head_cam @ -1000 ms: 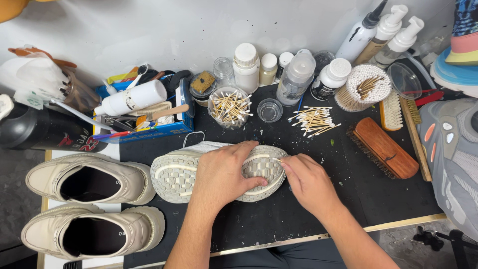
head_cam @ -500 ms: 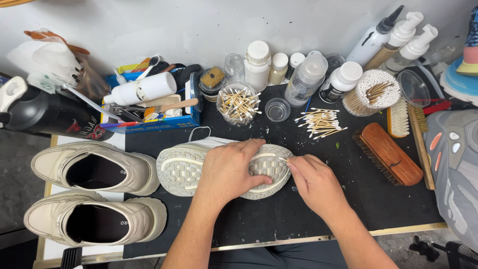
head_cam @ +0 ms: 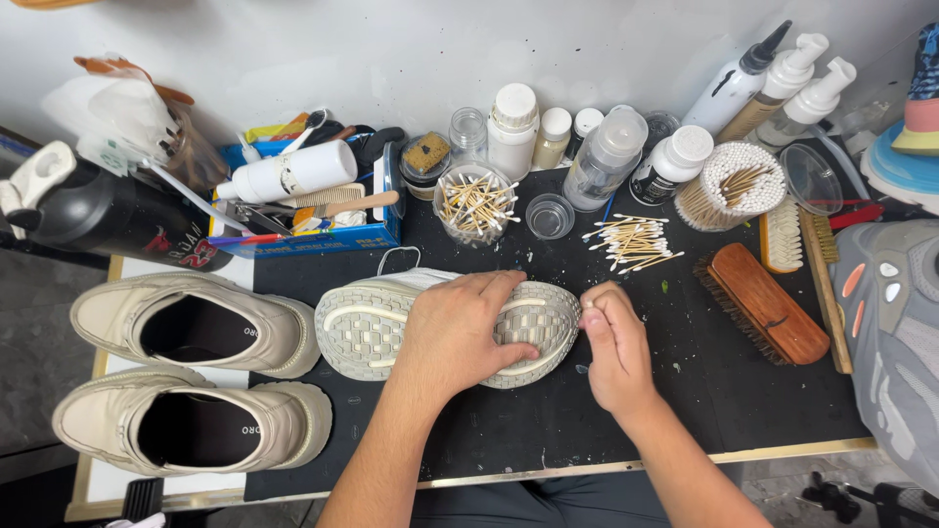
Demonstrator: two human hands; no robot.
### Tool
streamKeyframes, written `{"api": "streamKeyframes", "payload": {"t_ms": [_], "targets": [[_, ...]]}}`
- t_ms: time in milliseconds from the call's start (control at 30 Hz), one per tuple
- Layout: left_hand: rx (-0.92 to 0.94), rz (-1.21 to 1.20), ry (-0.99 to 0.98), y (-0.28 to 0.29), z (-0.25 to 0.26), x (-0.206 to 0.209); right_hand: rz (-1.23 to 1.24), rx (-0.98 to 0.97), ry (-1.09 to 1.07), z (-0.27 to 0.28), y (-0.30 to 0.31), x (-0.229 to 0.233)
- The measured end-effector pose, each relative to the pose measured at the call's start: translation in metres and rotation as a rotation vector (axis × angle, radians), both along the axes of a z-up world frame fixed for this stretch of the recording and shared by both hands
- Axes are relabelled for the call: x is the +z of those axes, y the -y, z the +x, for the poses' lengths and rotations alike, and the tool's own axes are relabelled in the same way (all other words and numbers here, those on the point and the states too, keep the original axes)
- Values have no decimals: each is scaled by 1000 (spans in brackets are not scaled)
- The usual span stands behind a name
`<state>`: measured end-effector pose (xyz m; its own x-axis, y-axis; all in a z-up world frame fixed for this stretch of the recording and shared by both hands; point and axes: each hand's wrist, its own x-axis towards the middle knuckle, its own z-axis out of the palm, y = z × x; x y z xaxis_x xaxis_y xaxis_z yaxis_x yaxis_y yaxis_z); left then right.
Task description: The person pours a clear liquid into a small container and uses cotton swabs to clean the soles of two different sneakers. They first clean the brown sole of a pink sneaker, then switch to a white sneaker, meticulously scrubbing the tread patterns and edges with the swabs.
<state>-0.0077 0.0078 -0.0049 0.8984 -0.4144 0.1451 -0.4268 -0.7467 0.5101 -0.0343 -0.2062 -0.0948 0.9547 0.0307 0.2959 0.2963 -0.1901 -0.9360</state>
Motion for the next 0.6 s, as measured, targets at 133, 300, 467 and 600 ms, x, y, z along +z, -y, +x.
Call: {"api": "streamKeyframes", "payload": {"t_ms": [133, 300, 467, 600], "targets": [[23, -42, 82, 2, -7, 9, -208, -49, 202, 0, -12, -2], [121, -478, 170, 56, -46, 7, -112, -13, 146, 2, -16, -17], [509, 1295, 215, 156, -24, -35, -35, 0, 113, 4, -12, -28], [457, 1608, 245, 181, -23, -74, -81, -13, 105, 2, -12, -31]]}}
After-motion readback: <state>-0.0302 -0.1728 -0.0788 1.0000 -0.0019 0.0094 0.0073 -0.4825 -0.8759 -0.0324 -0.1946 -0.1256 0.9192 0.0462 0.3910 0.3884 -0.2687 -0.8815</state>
